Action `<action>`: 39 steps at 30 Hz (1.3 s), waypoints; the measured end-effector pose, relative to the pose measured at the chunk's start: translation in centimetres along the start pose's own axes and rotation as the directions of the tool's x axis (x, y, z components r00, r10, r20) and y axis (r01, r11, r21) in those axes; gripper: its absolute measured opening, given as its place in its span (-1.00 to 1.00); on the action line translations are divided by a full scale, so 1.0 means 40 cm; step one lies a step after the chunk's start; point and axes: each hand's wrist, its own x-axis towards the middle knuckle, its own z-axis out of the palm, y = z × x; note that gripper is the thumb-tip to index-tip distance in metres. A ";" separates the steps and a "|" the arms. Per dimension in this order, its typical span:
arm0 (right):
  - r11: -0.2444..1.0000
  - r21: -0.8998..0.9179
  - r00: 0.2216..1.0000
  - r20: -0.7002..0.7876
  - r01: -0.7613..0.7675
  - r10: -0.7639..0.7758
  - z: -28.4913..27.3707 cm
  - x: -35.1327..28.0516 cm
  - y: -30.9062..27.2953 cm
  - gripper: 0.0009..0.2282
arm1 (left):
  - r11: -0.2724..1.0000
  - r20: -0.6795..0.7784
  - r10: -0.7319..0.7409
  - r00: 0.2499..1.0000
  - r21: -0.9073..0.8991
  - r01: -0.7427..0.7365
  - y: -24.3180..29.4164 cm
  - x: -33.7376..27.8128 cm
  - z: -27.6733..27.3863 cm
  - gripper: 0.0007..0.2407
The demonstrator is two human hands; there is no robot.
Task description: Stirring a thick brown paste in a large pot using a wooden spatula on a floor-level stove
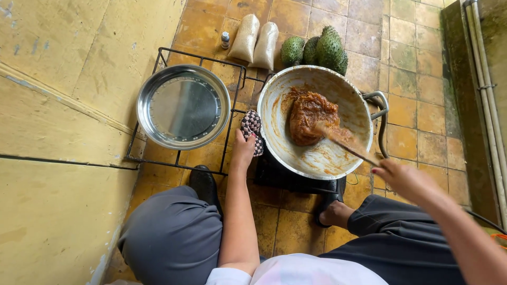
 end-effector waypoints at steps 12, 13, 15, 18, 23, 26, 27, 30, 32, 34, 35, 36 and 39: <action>0.595 -0.786 0.976 -0.218 -0.170 -0.009 -0.183 0.174 -0.049 -0.75 | 1.000 0.007 0.013 1.000 0.001 -0.013 -0.044 0.064 0.009 -0.31; 0.546 -0.826 0.972 -0.220 -0.139 -0.085 -0.171 0.208 -0.034 -0.76 | 1.000 0.034 -0.018 0.999 0.022 0.018 -0.038 0.061 0.006 -0.32; 0.491 -0.864 0.963 -0.215 -0.110 -0.161 -0.148 0.248 -0.011 -0.77 | 0.998 0.062 -0.054 0.997 0.042 0.052 -0.030 0.054 0.002 -0.32; 0.651 -0.758 0.982 -0.078 0.052 -0.170 -0.115 0.281 -0.001 -0.77 | 0.993 0.095 -0.043 0.995 0.113 0.032 -0.024 0.057 0.001 -0.32; 0.897 -0.341 0.954 -0.007 0.280 -0.301 0.059 0.299 -0.057 -0.75 | 0.988 0.106 0.053 0.993 0.140 -0.068 -0.043 0.070 -0.001 -0.30; 0.984 -0.054 0.982 -0.079 0.169 -0.173 0.276 0.409 -0.087 -0.58 | 0.987 0.114 0.036 0.993 0.152 -0.054 -0.007 0.037 -0.018 -0.30; 0.984 -0.052 0.981 -0.085 0.173 -0.177 0.292 0.433 -0.129 -0.58 | 0.986 0.111 0.043 0.993 0.153 -0.060 -0.001 0.038 -0.018 -0.30; 0.737 0.670 0.991 0.013 0.088 -0.130 0.281 0.414 -0.277 -0.59 | 0.988 0.103 0.026 0.994 0.151 -0.042 0.000 0.028 -0.018 -0.30; 0.271 0.960 0.975 0.127 -0.074 -0.184 0.178 0.294 -0.415 -0.74 | 0.988 0.129 0.021 0.991 0.152 -0.041 -0.002 0.025 -0.017 -0.29; 0.056 0.992 0.930 0.129 -0.116 -0.344 0.188 0.397 -0.369 -0.71 | 0.988 0.090 0.048 0.995 0.144 -0.061 -0.023 0.037 -0.004 -0.30; -0.148 0.972 0.868 0.090 -0.184 -0.489 0.191 0.447 -0.346 -0.67 | 0.988 0.052 0.076 0.996 0.131 -0.082 -0.030 0.044 0.003 -0.32; -0.151 0.972 0.867 0.082 -0.178 -0.491 0.194 0.445 -0.317 -0.67 | 0.987 0.051 0.084 0.995 0.131 -0.090 -0.028 0.042 0.003 -0.32; -0.348 0.898 0.838 0.040 -0.269 -0.544 0.209 0.413 -0.233 -0.68 | 0.988 0.051 0.077 0.996 0.130 -0.083 -0.029 0.037 0.002 -0.31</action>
